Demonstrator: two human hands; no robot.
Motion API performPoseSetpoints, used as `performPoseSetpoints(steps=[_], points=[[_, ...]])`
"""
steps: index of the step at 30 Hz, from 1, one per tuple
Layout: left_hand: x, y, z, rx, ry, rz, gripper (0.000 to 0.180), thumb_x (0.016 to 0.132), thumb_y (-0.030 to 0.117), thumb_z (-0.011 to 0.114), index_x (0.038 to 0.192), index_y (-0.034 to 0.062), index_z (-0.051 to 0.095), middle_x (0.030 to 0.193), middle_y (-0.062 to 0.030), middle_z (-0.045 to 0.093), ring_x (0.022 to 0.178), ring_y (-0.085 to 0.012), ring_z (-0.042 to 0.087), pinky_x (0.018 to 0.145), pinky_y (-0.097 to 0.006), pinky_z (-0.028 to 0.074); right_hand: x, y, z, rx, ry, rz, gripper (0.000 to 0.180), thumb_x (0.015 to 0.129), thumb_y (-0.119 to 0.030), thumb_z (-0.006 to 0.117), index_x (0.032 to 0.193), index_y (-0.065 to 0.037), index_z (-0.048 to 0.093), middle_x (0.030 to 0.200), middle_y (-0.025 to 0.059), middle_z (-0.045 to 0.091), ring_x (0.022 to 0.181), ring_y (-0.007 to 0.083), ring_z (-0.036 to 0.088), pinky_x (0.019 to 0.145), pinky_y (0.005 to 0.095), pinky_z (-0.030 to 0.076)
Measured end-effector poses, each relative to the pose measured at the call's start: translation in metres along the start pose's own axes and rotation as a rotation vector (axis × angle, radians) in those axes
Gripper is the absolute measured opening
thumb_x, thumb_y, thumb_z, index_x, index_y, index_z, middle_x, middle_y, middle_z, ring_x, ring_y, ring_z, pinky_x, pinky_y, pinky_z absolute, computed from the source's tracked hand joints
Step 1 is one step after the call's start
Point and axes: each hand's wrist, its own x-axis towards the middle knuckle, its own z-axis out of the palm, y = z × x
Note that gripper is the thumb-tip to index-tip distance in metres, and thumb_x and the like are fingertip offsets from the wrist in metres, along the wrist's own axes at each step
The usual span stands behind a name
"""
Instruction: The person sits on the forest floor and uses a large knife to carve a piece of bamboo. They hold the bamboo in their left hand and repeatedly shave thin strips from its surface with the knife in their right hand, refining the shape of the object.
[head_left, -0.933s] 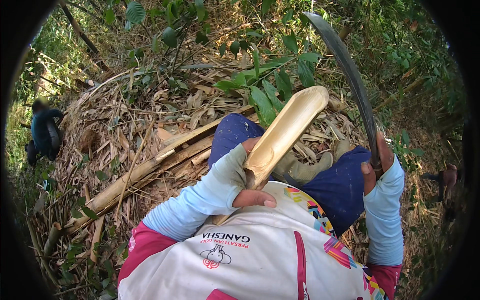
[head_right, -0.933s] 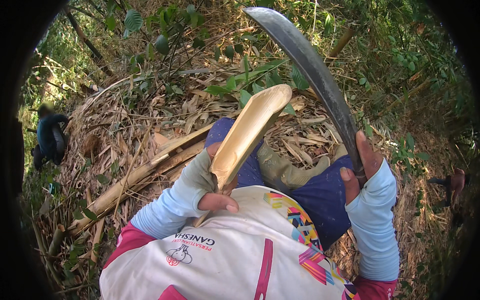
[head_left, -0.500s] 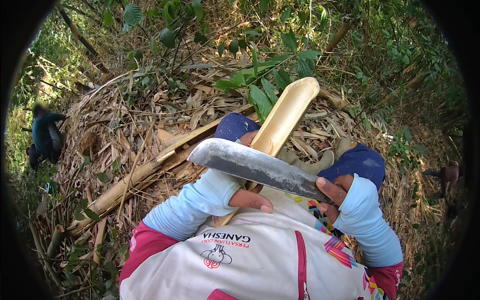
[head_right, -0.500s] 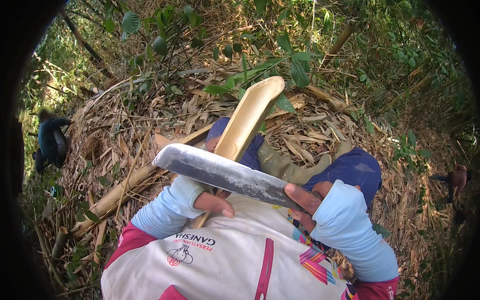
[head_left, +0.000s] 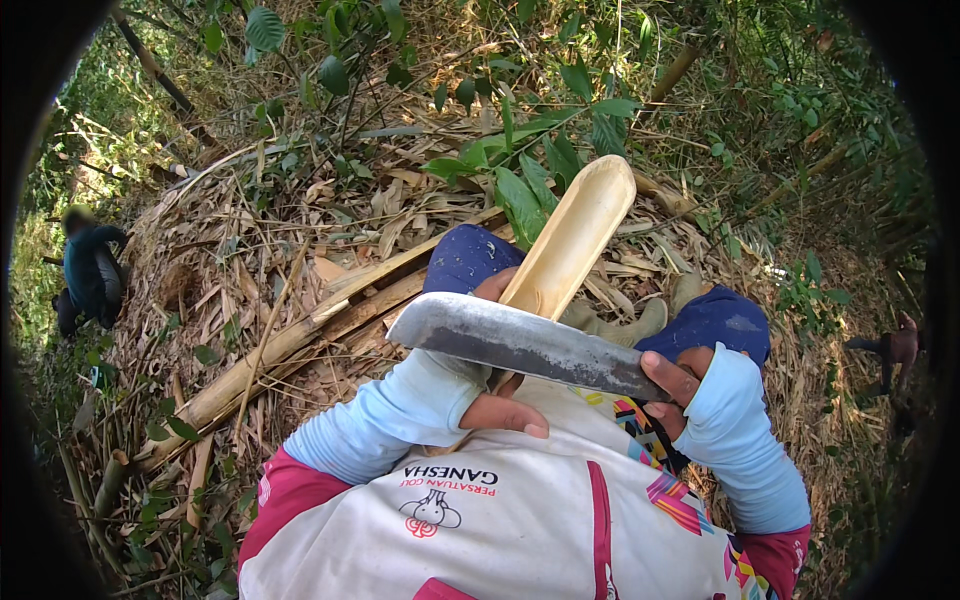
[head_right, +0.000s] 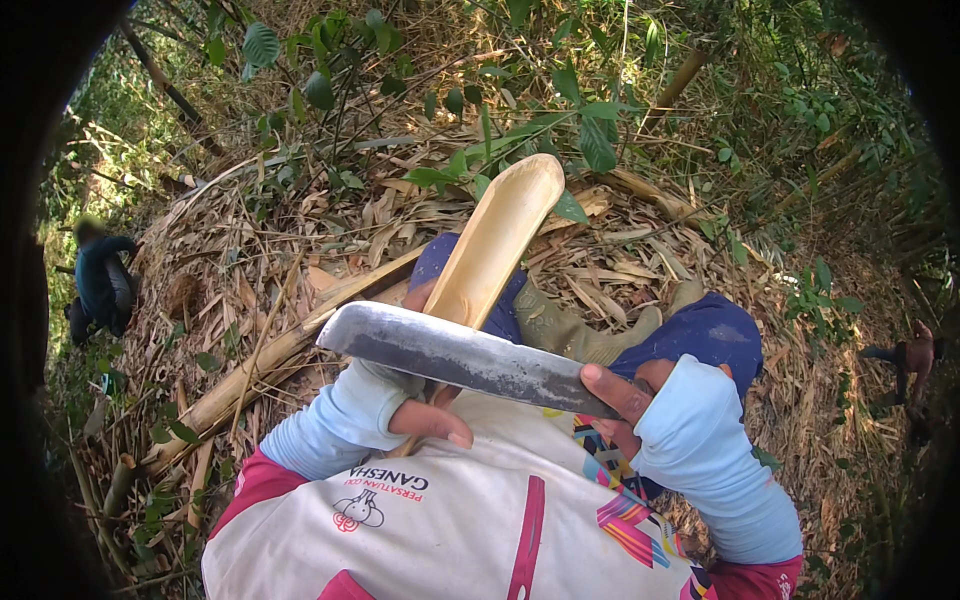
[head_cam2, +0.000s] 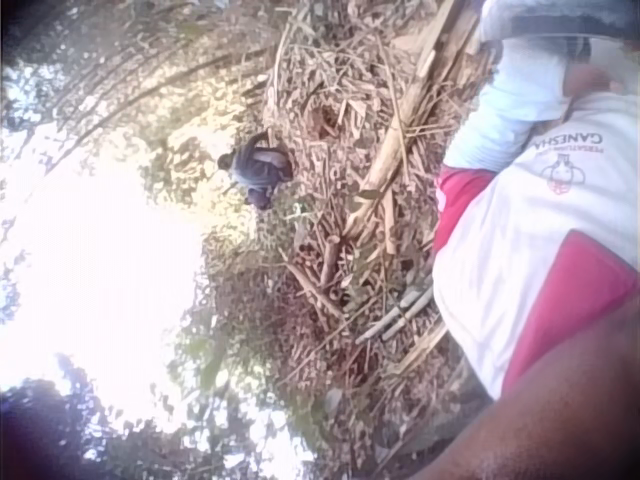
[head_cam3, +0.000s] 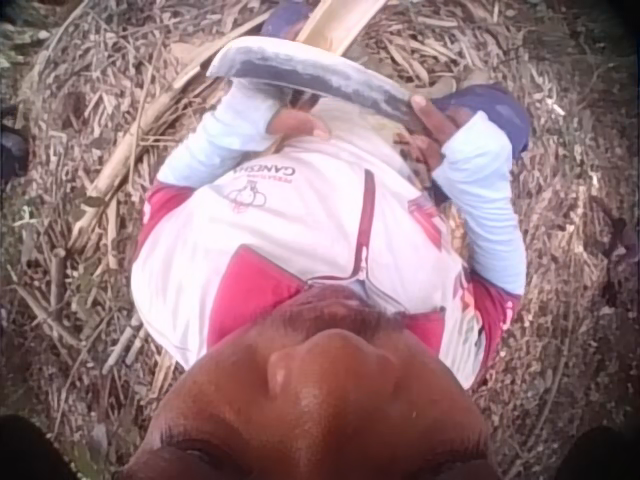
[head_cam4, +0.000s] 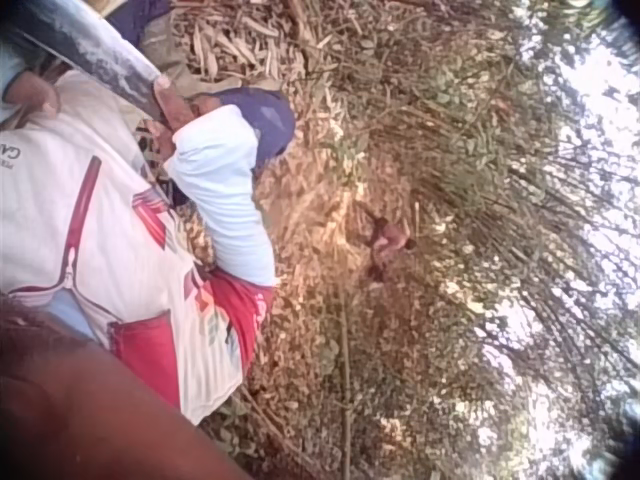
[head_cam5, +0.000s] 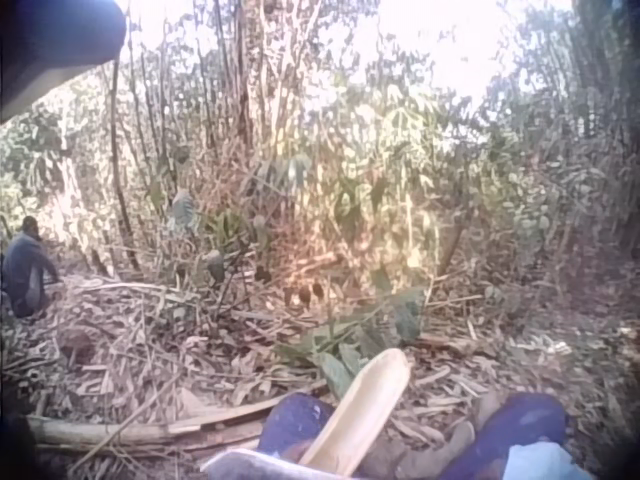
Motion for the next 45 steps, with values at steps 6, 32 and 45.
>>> performPoseSetpoints(steps=[6,32,45], points=[[-0.003,0.004,-0.002,-0.096,-0.070,-0.110,0.112,0.056,-0.002,0.090,0.148,0.0107,0.027,0.120,-0.0012,0.054,0.089,-0.0070,0.050,0.065,-0.021,0.041,0.000,0.006,-0.009,-0.023,0.061,-0.023,0.069,0.064,-0.027,0.081,0.129,-0.030,0.057,0.064,0.0018,0.051,0.048,0.0196,0.049,0.045,0.0383,0.032],[-0.005,0.005,0.000,-0.154,-0.063,-0.055,0.115,0.059,0.010,0.093,0.149,0.0044,0.021,0.113,-0.0005,0.057,0.071,-0.0041,0.047,0.058,-0.019,0.039,-0.025,0.018,-0.010,0.083,0.099,-0.037,0.069,0.065,-0.025,0.079,0.131,-0.025,0.056,0.063,0.0032,0.053,0.046,0.0212,0.050,0.043,0.0364,0.038],[-0.006,0.013,0.008,-0.368,-0.024,-0.083,0.126,0.052,-0.001,0.092,0.151,0.0033,0.014,0.146,-0.0096,0.039,0.135,-0.0182,0.037,0.110,-0.033,0.029,-0.028,0.011,-0.013,0.002,-0.035,0.017,0.065,0.062,-0.032,0.081,0.124,-0.028,0.061,0.062,0.0009,0.052,0.050,0.0198,0.051,0.049,0.0386,0.037]])
